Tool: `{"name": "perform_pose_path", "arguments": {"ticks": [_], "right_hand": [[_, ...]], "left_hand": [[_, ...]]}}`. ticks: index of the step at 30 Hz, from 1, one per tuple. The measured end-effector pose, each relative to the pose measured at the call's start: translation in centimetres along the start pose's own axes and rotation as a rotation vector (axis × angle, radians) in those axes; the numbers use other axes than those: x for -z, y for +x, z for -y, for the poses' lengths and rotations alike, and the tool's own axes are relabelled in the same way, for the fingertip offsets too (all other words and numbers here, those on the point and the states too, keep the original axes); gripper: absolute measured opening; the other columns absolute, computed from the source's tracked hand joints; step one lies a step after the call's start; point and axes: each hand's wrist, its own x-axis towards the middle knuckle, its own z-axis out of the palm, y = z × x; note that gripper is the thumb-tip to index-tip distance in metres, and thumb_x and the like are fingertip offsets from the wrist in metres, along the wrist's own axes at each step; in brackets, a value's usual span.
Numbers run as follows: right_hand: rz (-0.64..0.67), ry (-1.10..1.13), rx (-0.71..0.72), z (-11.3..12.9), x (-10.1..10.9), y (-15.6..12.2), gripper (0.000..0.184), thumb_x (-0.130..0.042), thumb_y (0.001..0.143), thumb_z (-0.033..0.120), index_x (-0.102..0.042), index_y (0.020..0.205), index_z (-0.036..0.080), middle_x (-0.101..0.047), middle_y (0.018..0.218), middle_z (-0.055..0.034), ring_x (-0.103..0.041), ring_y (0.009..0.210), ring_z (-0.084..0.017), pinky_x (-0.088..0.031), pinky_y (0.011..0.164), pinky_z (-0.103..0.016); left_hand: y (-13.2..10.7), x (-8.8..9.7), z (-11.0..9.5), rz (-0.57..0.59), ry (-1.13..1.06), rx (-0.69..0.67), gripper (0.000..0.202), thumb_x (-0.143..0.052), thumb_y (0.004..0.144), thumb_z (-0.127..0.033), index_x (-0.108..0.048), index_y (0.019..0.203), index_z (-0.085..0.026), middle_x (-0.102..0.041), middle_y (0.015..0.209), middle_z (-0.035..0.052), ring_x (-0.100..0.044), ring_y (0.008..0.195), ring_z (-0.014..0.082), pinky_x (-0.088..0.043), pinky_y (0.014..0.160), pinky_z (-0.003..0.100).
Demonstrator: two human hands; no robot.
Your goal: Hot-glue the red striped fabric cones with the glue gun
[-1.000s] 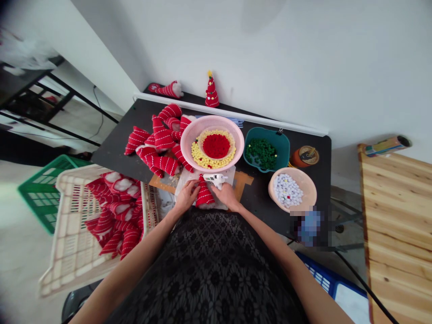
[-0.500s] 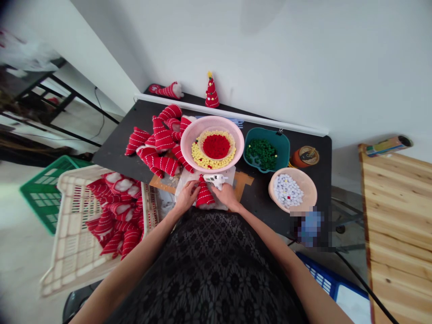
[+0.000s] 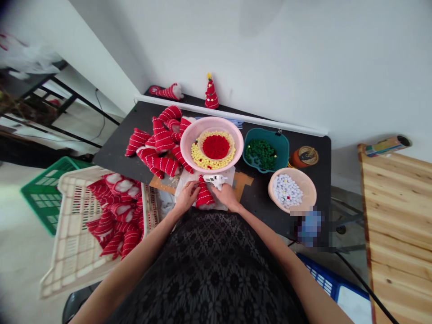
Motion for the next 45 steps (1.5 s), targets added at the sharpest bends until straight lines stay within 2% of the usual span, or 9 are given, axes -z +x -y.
{"name": "perform_pose_path", "arguments": {"ticks": [5, 11, 17, 24, 31, 34, 38, 42, 45], "right_hand": [[-0.011, 0.001, 0.017, -0.3, 0.2, -0.1, 0.022, -0.068, 0.098, 0.036, -0.071, 0.109, 0.017, -0.073, 0.112, -0.0067, -0.07, 0.101, -0.022, -0.056, 0.094, -0.044], [-0.019, 0.042, 0.065, -0.3, 0.6, -0.2, 0.025, -0.069, 0.097, 0.036, -0.07, 0.113, 0.017, -0.073, 0.112, -0.007, -0.07, 0.102, -0.022, -0.056, 0.095, -0.046], [-0.023, 0.098, 0.088, 0.2, 0.9, -0.6, 0.025, -0.071, 0.095, 0.033, -0.07, 0.113, 0.016, -0.076, 0.103, -0.0055, -0.072, 0.091, -0.021, -0.057, 0.089, -0.042], [-0.04, 0.108, 0.079, 0.0, 1.6, -1.2, 0.025, -0.071, 0.095, 0.033, -0.07, 0.113, 0.016, -0.074, 0.104, -0.005, -0.071, 0.095, -0.021, -0.056, 0.091, -0.044], [-0.046, 0.084, 0.073, -0.4, 2.0, -1.3, 0.024, -0.068, 0.097, 0.037, -0.069, 0.108, 0.015, -0.072, 0.1, -0.004, -0.07, 0.089, -0.02, -0.058, 0.085, -0.041], [-0.048, 0.075, 0.073, -0.4, 2.0, -1.4, 0.024, -0.068, 0.097, 0.038, -0.069, 0.103, 0.015, -0.072, 0.094, -0.0025, -0.069, 0.083, -0.018, -0.058, 0.081, -0.038], [-0.054, 0.076, 0.083, -0.3, 2.2, -1.6, 0.025, -0.068, 0.097, 0.039, -0.069, 0.102, 0.015, -0.072, 0.093, -0.0024, -0.069, 0.084, -0.019, -0.057, 0.082, -0.039], [-0.068, 0.075, 0.085, -0.5, 2.7, -2.1, 0.026, -0.069, 0.095, 0.041, -0.069, 0.102, 0.015, -0.072, 0.09, -0.0022, -0.069, 0.082, -0.019, -0.056, 0.082, -0.039], [-0.066, 0.073, 0.08, -0.7, 3.4, -2.8, 0.028, -0.07, 0.093, 0.042, -0.07, 0.096, 0.015, -0.072, 0.085, -0.0018, -0.069, 0.079, -0.018, -0.056, 0.079, -0.037]], "left_hand": [[-0.1, -0.3, 0.4, -0.011, -0.005, 0.009, 0.036, -0.058, 0.1, -0.038, -0.059, 0.129, -0.017, -0.066, 0.121, 0.0098, -0.068, 0.093, 0.0188, -0.058, 0.085, 0.04], [0.3, -0.7, 1.0, -0.003, 0.027, 0.003, 0.059, -0.058, 0.097, -0.031, -0.038, 0.151, -0.019, -0.064, 0.127, 0.0131, -0.068, 0.089, 0.0192, -0.058, 0.084, 0.039], [0.8, -0.5, 0.5, 0.055, 0.109, 0.009, 0.052, -0.06, 0.097, -0.03, -0.048, 0.147, -0.021, -0.06, 0.131, 0.0128, -0.066, 0.108, 0.0249, -0.055, 0.094, 0.047], [0.5, -0.1, -0.9, 0.105, 0.178, 0.044, 0.047, -0.058, 0.099, -0.031, -0.051, 0.144, -0.023, -0.057, 0.135, 0.0121, -0.062, 0.115, 0.0266, -0.054, 0.097, 0.05], [0.9, 0.2, -2.1, 0.142, 0.199, 0.078, 0.049, -0.059, 0.098, -0.032, -0.049, 0.146, -0.024, -0.056, 0.137, 0.0123, -0.062, 0.114, 0.027, -0.052, 0.098, 0.051], [1.0, 0.2, -2.3, 0.15, 0.175, 0.087, 0.053, -0.059, 0.098, -0.033, -0.046, 0.148, -0.024, -0.056, 0.137, 0.0127, -0.063, 0.112, 0.027, -0.052, 0.098, 0.052], [1.2, 0.3, -1.8, 0.156, 0.102, 0.088, 0.05, -0.061, 0.097, -0.035, -0.05, 0.144, -0.024, -0.057, 0.138, 0.0122, -0.061, 0.116, 0.0273, -0.05, 0.101, 0.053], [0.4, 0.5, -1.2, 0.139, -0.019, 0.136, 0.048, -0.053, 0.101, -0.037, -0.047, 0.144, -0.018, -0.062, 0.129, 0.0131, -0.068, 0.096, 0.0207, -0.057, 0.091, 0.045], [-1.7, 0.6, -1.0, 0.148, -0.109, 0.155, 0.055, -0.052, 0.099, -0.042, -0.041, 0.148, -0.02, -0.064, 0.124, 0.0129, -0.07, 0.085, 0.0177, -0.06, 0.078, 0.037]]}}
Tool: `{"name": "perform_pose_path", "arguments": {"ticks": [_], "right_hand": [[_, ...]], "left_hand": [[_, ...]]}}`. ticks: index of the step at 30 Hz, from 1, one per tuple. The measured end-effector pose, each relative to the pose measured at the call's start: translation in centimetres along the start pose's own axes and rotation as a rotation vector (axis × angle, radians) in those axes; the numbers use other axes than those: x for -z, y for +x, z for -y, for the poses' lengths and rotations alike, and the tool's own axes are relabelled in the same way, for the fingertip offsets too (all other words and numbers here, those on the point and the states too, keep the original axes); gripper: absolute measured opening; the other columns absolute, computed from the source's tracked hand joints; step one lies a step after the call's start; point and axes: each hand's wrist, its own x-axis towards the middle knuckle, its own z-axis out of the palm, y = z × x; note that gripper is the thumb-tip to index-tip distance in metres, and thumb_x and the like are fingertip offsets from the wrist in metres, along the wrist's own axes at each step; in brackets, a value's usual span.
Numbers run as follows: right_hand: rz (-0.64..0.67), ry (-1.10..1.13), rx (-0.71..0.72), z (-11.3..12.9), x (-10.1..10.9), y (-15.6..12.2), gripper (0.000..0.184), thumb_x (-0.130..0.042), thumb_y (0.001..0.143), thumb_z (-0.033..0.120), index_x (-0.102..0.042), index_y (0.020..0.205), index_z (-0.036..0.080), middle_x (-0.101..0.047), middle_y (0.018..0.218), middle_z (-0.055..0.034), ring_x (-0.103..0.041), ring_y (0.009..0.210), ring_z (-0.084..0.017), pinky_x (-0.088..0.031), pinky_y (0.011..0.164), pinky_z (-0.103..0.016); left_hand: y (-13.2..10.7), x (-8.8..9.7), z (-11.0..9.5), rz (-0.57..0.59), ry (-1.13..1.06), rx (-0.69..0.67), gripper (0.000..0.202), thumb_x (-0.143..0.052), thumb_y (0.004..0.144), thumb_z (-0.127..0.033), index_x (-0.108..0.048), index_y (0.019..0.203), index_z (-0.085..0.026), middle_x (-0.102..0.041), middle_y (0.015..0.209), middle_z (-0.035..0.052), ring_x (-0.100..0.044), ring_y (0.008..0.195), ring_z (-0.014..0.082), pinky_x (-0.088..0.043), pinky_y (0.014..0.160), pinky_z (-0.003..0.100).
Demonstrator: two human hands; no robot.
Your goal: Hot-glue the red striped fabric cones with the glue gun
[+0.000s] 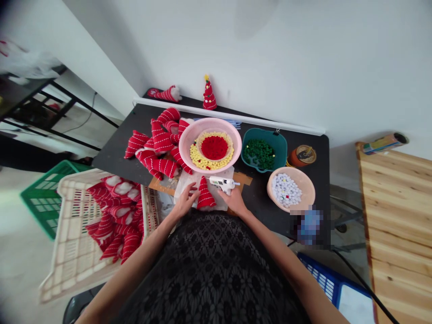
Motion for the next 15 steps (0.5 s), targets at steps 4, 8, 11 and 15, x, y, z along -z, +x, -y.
{"name": "perform_pose_path", "arguments": {"ticks": [4, 8, 11, 15], "right_hand": [[-0.007, 0.004, -0.011, 0.3, 0.9, -0.8, 0.029, -0.07, 0.09, 0.044, -0.07, 0.086, 0.015, -0.072, 0.078, -0.0016, -0.068, 0.073, -0.018, -0.055, 0.074, -0.035], [-0.024, 0.013, -0.015, 1.1, 1.1, -1.1, 0.031, -0.065, 0.086, 0.047, -0.071, 0.08, 0.017, -0.075, 0.075, -0.0062, -0.068, 0.071, -0.023, -0.054, 0.069, -0.034], [-0.018, 0.015, -0.007, 1.5, 1.1, -1.2, 0.031, -0.064, 0.082, 0.047, -0.073, 0.081, 0.018, -0.076, 0.076, -0.0076, -0.069, 0.072, -0.025, -0.054, 0.07, -0.035], [-0.005, 0.01, 0.002, 1.8, 1.1, -1.4, 0.031, -0.064, 0.081, 0.047, -0.073, 0.082, 0.018, -0.076, 0.077, -0.0081, -0.069, 0.073, -0.026, -0.055, 0.073, -0.037]], "left_hand": [[-2.6, -1.1, 0.4, 0.05, -0.047, -0.034, 0.085, -0.08, 0.075, -0.035, -0.04, 0.148, -0.024, -0.066, 0.121, 0.0094, -0.071, 0.082, 0.0176, -0.06, 0.07, 0.032], [-2.8, -1.6, 0.2, -0.011, -0.034, -0.052, 0.057, -0.073, 0.084, -0.027, -0.052, 0.136, -0.018, -0.068, 0.095, 0.0032, -0.068, 0.078, 0.0179, -0.059, 0.075, 0.037], [-2.2, -0.6, -0.5, -0.108, -0.028, -0.1, 0.042, -0.065, 0.09, -0.022, -0.056, 0.131, -0.017, -0.066, 0.099, 0.0043, -0.067, 0.093, 0.0209, -0.056, 0.09, 0.045], [-1.8, 1.2, -1.3, -0.157, -0.038, -0.181, 0.047, -0.058, 0.085, -0.009, -0.06, 0.129, -0.022, -0.065, 0.116, 0.0069, -0.063, 0.111, 0.0226, -0.05, 0.106, 0.046]]}}
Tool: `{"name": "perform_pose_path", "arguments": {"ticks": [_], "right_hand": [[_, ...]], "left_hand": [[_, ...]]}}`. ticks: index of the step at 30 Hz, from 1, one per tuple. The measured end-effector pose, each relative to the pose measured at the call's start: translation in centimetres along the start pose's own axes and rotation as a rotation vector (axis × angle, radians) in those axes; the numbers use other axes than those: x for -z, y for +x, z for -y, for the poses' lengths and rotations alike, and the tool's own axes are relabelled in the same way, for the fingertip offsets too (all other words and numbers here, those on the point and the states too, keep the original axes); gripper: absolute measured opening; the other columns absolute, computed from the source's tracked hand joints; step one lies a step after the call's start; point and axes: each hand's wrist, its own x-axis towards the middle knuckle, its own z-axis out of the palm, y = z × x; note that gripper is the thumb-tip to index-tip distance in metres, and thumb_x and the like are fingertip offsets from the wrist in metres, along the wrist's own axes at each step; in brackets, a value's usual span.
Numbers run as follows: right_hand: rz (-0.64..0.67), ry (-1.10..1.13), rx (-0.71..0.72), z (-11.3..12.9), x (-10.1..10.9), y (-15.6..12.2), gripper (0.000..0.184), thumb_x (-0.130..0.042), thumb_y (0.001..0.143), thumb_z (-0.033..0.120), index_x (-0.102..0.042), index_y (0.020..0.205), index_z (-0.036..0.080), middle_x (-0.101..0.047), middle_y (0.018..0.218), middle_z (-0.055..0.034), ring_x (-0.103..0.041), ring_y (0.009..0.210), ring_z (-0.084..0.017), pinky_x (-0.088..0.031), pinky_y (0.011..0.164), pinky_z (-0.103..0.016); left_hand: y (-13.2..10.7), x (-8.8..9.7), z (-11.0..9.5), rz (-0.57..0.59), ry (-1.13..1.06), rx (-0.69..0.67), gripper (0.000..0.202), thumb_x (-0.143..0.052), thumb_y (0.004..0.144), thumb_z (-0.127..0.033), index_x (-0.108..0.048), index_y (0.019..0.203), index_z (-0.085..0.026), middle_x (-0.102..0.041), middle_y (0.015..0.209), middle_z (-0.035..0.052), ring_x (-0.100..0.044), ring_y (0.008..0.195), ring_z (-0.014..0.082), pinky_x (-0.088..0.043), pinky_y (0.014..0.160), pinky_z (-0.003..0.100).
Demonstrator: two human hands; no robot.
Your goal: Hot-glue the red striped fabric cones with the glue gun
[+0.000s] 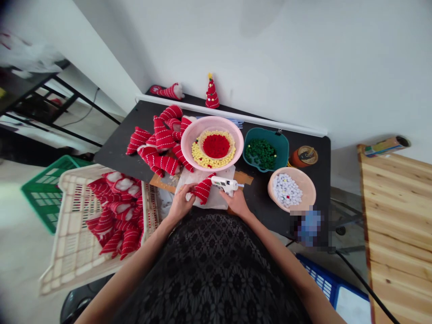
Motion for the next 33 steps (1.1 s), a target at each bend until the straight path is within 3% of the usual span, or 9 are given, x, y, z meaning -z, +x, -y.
{"name": "perform_pose_path", "arguments": {"ticks": [4, 10, 20, 25, 33], "right_hand": [[0.0, -0.003, 0.004, 0.0, 0.0, -0.1, 0.03, -0.064, 0.081, 0.046, -0.074, 0.082, 0.018, -0.076, 0.076, -0.0079, -0.07, 0.075, -0.027, -0.055, 0.076, -0.037], [0.011, 0.003, 0.0, -0.1, 0.0, -0.2, 0.032, -0.065, 0.081, 0.047, -0.074, 0.084, 0.017, -0.076, 0.076, -0.0077, -0.07, 0.074, -0.027, -0.055, 0.074, -0.037], [0.08, 0.04, -0.006, 0.4, 0.3, -0.5, 0.027, -0.065, 0.08, 0.045, -0.071, 0.077, 0.019, -0.074, 0.073, -0.0059, -0.069, 0.073, -0.026, -0.055, 0.074, -0.036], [0.157, 0.071, -0.024, 0.6, 0.7, -0.9, 0.025, -0.067, 0.08, 0.044, -0.07, 0.078, 0.019, -0.073, 0.071, -0.0043, -0.068, 0.07, -0.023, -0.054, 0.07, -0.033], [0.287, 0.117, -0.027, 2.0, 1.4, -2.0, 0.024, -0.069, 0.081, 0.043, -0.07, 0.085, 0.019, -0.071, 0.073, -0.0022, -0.064, 0.067, -0.02, -0.052, 0.066, -0.03]], "left_hand": [[0.1, 0.3, 0.7, 0.004, -0.039, -0.026, 0.047, -0.063, 0.082, -0.01, -0.061, 0.127, -0.022, -0.061, 0.13, 0.0089, -0.063, 0.117, 0.0229, -0.054, 0.103, 0.043], [0.6, 0.2, 1.7, 0.011, -0.077, 0.01, 0.019, -0.063, 0.097, -0.027, -0.067, 0.11, -0.014, -0.071, 0.105, 0.0065, -0.07, 0.09, 0.0175, -0.061, 0.081, 0.038], [1.1, 0.4, 0.4, -0.019, -0.017, -0.062, 0.017, -0.066, 0.09, -0.023, -0.079, 0.1, -0.026, -0.068, 0.107, 0.0069, -0.065, 0.106, 0.0227, -0.052, 0.102, 0.043], [0.5, -0.3, 0.2, -0.024, -0.025, -0.069, 0.022, -0.065, 0.09, -0.02, -0.075, 0.109, -0.023, -0.068, 0.105, 0.0062, -0.067, 0.096, 0.0191, -0.058, 0.091, 0.037], [-0.2, -1.4, 0.2, -0.142, -0.011, -0.07, 0.007, -0.066, 0.091, -0.021, -0.07, 0.093, -0.016, -0.066, 0.102, 0.005, -0.064, 0.095, 0.0181, -0.056, 0.089, 0.039]]}}
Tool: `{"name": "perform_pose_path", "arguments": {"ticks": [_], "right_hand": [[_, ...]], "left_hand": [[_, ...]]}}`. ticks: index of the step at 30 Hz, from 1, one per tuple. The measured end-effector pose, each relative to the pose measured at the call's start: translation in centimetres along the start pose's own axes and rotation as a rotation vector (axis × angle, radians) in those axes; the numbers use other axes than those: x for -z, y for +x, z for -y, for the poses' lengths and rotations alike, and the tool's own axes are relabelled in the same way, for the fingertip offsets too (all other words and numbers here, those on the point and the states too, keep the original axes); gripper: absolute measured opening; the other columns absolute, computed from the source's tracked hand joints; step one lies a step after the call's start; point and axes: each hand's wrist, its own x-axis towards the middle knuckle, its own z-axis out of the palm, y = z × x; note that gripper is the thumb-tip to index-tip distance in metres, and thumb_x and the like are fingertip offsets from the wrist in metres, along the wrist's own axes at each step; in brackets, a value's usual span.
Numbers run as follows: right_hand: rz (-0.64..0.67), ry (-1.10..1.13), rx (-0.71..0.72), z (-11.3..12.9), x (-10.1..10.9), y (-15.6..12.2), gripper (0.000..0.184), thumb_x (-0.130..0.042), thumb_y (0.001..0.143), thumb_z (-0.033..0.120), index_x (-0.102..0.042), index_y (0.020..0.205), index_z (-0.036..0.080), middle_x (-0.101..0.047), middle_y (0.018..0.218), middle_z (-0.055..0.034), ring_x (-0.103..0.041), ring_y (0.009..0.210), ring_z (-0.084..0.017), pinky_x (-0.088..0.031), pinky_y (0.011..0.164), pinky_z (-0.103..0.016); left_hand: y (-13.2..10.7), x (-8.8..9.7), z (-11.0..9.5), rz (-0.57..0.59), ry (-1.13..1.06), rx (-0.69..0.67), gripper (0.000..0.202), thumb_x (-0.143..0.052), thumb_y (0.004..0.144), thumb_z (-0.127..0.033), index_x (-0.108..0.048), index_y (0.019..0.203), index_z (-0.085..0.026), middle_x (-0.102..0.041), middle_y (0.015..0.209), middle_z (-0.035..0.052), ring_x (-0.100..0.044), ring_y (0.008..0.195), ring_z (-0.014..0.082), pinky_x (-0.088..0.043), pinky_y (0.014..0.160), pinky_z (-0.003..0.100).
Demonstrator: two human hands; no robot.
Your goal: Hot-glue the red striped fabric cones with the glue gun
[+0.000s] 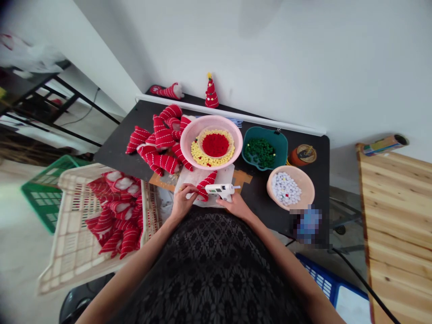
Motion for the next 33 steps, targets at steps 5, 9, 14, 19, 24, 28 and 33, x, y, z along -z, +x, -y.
{"name": "perform_pose_path", "arguments": {"ticks": [5, 9, 14, 19, 24, 28, 33], "right_hand": [[0.022, -0.006, 0.006, 0.6, -0.1, -0.2, 0.02, -0.068, 0.081, 0.039, -0.07, 0.083, 0.02, -0.071, 0.074, -0.0022, -0.063, 0.067, -0.02, -0.051, 0.067, -0.029], [0.011, -0.021, 0.009, 0.4, -0.1, -0.2, 0.02, -0.067, 0.082, 0.039, -0.071, 0.085, 0.019, -0.072, 0.076, -0.0027, -0.064, 0.069, -0.02, -0.051, 0.068, -0.03], [-0.018, -0.059, 0.02, 0.0, -0.1, -0.1, 0.02, -0.067, 0.084, 0.039, -0.072, 0.086, 0.019, -0.073, 0.077, -0.003, -0.065, 0.07, -0.021, -0.051, 0.068, -0.031], [-0.037, -0.112, 0.035, -0.4, -0.4, 0.1, 0.017, -0.07, 0.082, 0.035, -0.073, 0.086, 0.019, -0.075, 0.079, -0.004, -0.067, 0.074, -0.023, -0.052, 0.071, -0.032], [-0.035, -0.141, 0.051, -0.6, -0.6, 0.4, 0.019, -0.07, 0.083, 0.035, -0.075, 0.091, 0.019, -0.077, 0.085, -0.0063, -0.069, 0.078, -0.024, -0.053, 0.074, -0.034], [-0.035, -0.154, 0.056, -0.7, -0.6, 0.5, 0.025, -0.069, 0.085, 0.034, -0.076, 0.103, 0.018, -0.079, 0.092, -0.0072, -0.071, 0.083, -0.025, -0.055, 0.079, -0.035], [-0.036, -0.164, 0.057, -0.9, -0.7, 0.6, 0.028, -0.069, 0.086, 0.034, -0.076, 0.109, 0.018, -0.08, 0.098, -0.0083, -0.073, 0.088, -0.027, -0.056, 0.083, -0.037]], "left_hand": [[-0.2, -0.1, 0.1, -0.005, 0.002, 0.0, 0.01, -0.067, 0.093, -0.025, -0.069, 0.092, -0.015, -0.066, 0.094, 0.003, -0.063, 0.086, 0.016, -0.056, 0.083, 0.036], [-0.2, -0.2, 0.1, -0.005, -0.013, -0.005, 0.014, -0.066, 0.094, -0.028, -0.068, 0.09, -0.015, -0.066, 0.092, 0.0024, -0.063, 0.084, 0.0155, -0.055, 0.081, 0.035], [-0.3, -0.1, 0.1, -0.005, -0.041, -0.012, 0.016, -0.066, 0.094, -0.029, -0.067, 0.087, -0.014, -0.066, 0.092, 0.0024, -0.064, 0.083, 0.0152, -0.056, 0.08, 0.035], [-0.3, -0.2, 0.1, -0.007, -0.053, -0.019, 0.014, -0.067, 0.093, -0.028, -0.067, 0.088, -0.015, -0.067, 0.094, 0.0032, -0.065, 0.087, 0.0165, -0.056, 0.082, 0.035], [-0.3, -0.3, 0.1, -0.016, -0.067, -0.038, 0.015, -0.067, 0.093, -0.028, -0.067, 0.087, -0.015, -0.067, 0.093, 0.0031, -0.065, 0.088, 0.0166, -0.056, 0.083, 0.035], [-0.2, -0.3, 0.3, -0.025, -0.08, -0.062, 0.017, -0.068, 0.094, -0.029, -0.067, 0.085, -0.015, -0.067, 0.092, 0.0029, -0.065, 0.087, 0.0161, -0.055, 0.082, 0.035], [-0.2, -0.4, 0.6, -0.033, -0.087, -0.083, 0.017, -0.068, 0.093, -0.03, -0.067, 0.086, -0.015, -0.067, 0.092, 0.0027, -0.065, 0.087, 0.0163, -0.055, 0.081, 0.035]]}}
